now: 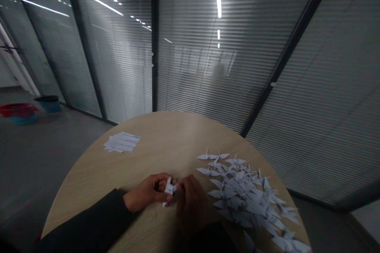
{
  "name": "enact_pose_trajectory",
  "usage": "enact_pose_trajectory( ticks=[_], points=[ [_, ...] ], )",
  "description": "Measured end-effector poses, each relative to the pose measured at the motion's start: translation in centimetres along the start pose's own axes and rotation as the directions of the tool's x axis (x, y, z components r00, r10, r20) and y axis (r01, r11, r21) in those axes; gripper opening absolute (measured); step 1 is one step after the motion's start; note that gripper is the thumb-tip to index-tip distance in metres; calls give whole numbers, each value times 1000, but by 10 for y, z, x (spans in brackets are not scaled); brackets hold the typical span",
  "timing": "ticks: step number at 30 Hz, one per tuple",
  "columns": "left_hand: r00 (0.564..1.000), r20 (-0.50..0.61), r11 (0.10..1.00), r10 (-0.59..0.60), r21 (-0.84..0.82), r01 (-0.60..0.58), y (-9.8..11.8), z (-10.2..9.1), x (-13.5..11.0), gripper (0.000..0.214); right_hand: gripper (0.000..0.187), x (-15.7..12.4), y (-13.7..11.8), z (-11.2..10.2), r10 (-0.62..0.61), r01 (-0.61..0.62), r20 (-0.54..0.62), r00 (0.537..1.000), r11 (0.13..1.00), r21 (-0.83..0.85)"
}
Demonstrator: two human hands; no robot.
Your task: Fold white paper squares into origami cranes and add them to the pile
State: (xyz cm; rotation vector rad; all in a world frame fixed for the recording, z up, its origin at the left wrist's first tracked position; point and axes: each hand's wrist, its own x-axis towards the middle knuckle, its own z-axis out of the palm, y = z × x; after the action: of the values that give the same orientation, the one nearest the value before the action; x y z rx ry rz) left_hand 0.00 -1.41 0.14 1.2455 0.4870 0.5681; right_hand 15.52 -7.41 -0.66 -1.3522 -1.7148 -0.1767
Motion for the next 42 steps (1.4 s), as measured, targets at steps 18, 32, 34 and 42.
enact_pose_trajectory(
  ticks=[18,32,34,42],
  points=[
    [994,-111,1000,-6,4,6,-2,-4,2,60,27,1,-4,0,27,-26,-86,996,1000,15],
    [957,-270,994,107,35,-101,3,-9,2,59,26,3,8,0,-38,39,13,999,997,-61],
    [946,-303,993,114,5,-118,2,-10,3,62,26,3,9,1,-50,52,23,998,995,-90],
    [887,-437,987,148,3,-163,0,-16,6,55,28,8,5,-6,-50,46,-30,998,991,-128]
  ],
)
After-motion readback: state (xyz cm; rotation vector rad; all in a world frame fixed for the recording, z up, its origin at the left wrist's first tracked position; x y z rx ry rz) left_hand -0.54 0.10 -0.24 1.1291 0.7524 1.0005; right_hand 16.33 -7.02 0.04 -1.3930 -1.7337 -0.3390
